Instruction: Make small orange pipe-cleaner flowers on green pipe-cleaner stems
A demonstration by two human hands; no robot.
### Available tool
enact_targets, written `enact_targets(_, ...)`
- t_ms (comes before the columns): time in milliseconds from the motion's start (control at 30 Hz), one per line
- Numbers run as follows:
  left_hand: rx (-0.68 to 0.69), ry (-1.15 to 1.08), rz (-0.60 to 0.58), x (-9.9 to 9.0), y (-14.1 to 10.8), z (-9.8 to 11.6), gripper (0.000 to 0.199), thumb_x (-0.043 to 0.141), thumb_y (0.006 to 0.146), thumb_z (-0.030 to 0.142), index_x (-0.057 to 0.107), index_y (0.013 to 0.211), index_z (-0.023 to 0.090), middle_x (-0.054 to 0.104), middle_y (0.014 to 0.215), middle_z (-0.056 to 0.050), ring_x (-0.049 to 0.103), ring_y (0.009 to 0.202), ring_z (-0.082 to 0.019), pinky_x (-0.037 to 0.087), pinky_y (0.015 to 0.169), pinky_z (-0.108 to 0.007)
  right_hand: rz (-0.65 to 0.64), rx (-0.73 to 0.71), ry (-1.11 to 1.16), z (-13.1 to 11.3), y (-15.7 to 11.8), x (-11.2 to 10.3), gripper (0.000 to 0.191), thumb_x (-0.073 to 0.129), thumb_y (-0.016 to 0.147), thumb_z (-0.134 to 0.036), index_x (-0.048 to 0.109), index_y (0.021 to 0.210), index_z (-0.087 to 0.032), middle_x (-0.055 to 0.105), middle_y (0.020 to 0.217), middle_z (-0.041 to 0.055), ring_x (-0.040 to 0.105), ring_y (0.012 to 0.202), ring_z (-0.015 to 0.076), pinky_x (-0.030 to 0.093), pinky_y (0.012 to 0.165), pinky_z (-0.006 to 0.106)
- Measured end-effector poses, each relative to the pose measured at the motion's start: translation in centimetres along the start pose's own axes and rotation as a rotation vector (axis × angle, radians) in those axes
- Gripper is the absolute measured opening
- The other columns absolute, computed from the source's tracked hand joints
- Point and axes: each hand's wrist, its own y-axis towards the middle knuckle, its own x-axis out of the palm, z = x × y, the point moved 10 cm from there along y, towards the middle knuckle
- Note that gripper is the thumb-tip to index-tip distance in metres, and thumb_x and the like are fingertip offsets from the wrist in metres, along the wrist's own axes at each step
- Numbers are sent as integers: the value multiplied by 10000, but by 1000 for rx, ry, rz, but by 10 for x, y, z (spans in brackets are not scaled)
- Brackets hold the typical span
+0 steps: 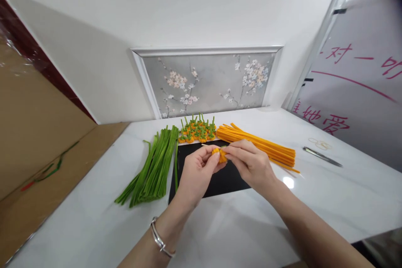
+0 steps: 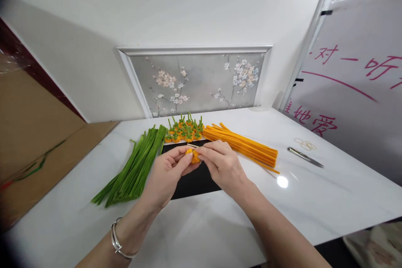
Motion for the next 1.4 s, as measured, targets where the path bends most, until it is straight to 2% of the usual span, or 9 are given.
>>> enact_targets(300, -58, -42, -28, 4, 0, -3, 210, 688, 813, 313, 694, 905, 124, 691, 902, -48, 644, 892, -153, 573, 844, -287, -9, -91, -41, -6, -1, 3, 272, 521, 926, -131, 714, 1072, -256, 693, 921, 59, 640, 810, 183, 542, 709, 358)
enact_targets(433, -147, -180, 14, 1, 0, -8, 172, 658, 847, 227, 665, 995, 140, 712, 911, -56, 678, 857, -147, 581, 824, -290, -25, 4, 12, 5, 1, 4, 276, 511, 935, -160, 685, 1126, -257, 690, 993, 63, 657, 890, 194, 558, 771, 357)
enact_targets(533, -205, -273, 50, -2, -1, -10, 155, 598, 891, 178, 648, 1034, 145, 722, 939, -66, 708, 843, -159, 587, 813, -291, 36, 100, 59, 16, 2, -5, 290, 509, 932, -163, 646, 1175, -241, 684, 1013, 63, 660, 915, 191, 560, 801, 349)
enact_targets(667, -210, -292, 58, -3, -1, -9, 157, 542, 935, 204, 665, 994, 127, 720, 992, -88, 718, 860, -169, 589, 801, -271, 112, 83, 34, 14, 1, -17, 158, 588, 889, -168, 681, 1003, -225, 689, 960, 57, 647, 913, 200, 538, 819, 366)
enact_targets(833, -218, -309, 53, -5, 1, -12, 224, 586, 917, 322, 694, 936, 127, 731, 932, -91, 711, 869, -170, 590, 792, -263, 24, 101, 59, 12, 0, -6, 123, 584, 886, -167, 669, 960, -218, 698, 881, 46, 650, 838, 198, 528, 766, 363)
enact_targets(967, -186, -269, 12, -5, 3, -12, 156, 660, 868, 264, 726, 901, 126, 726, 913, -62, 702, 843, -138, 583, 791, -216, 10, 126, 98, 12, 1, -4, 102, 595, 876, -169, 669, 932, -212, 690, 893, 53, 648, 866, 201, 529, 803, 363)
enact_targets(1133, -223, -303, 49, -8, 3, -17, 160, 585, 909, 164, 730, 882, 101, 723, 914, -71, 703, 813, -118, 584, 743, -161, 7, 132, 113, 12, 2, -2, 71, 614, 862, -169, 660, 881, -219, 681, 851, 34, 643, 835, 189, 528, 779, 337)
enact_targets(1300, -318, -427, 121, -15, 4, -23, 183, 509, 926, 83, 681, 970, 127, 716, 874, -60, 724, 739, -128, 592, 644, -152, 10, 200, 114, 21, 1, -2, 91, 588, 886, -181, 670, 916, -208, 681, 810, 24, 644, 734, 160, 519, 682, 283)
enact_targets(1400, -330, -468, 58, -13, 7, -25, 172, 501, 924, 72, 662, 935, 135, 683, 771, -28, 688, 619, -91, 577, 575, -139, 10, 208, 99, 23, 2, -2, 104, 582, 893, -176, 682, 910, -199, 679, 758, 18, 642, 681, 149, 513, 652, 269)
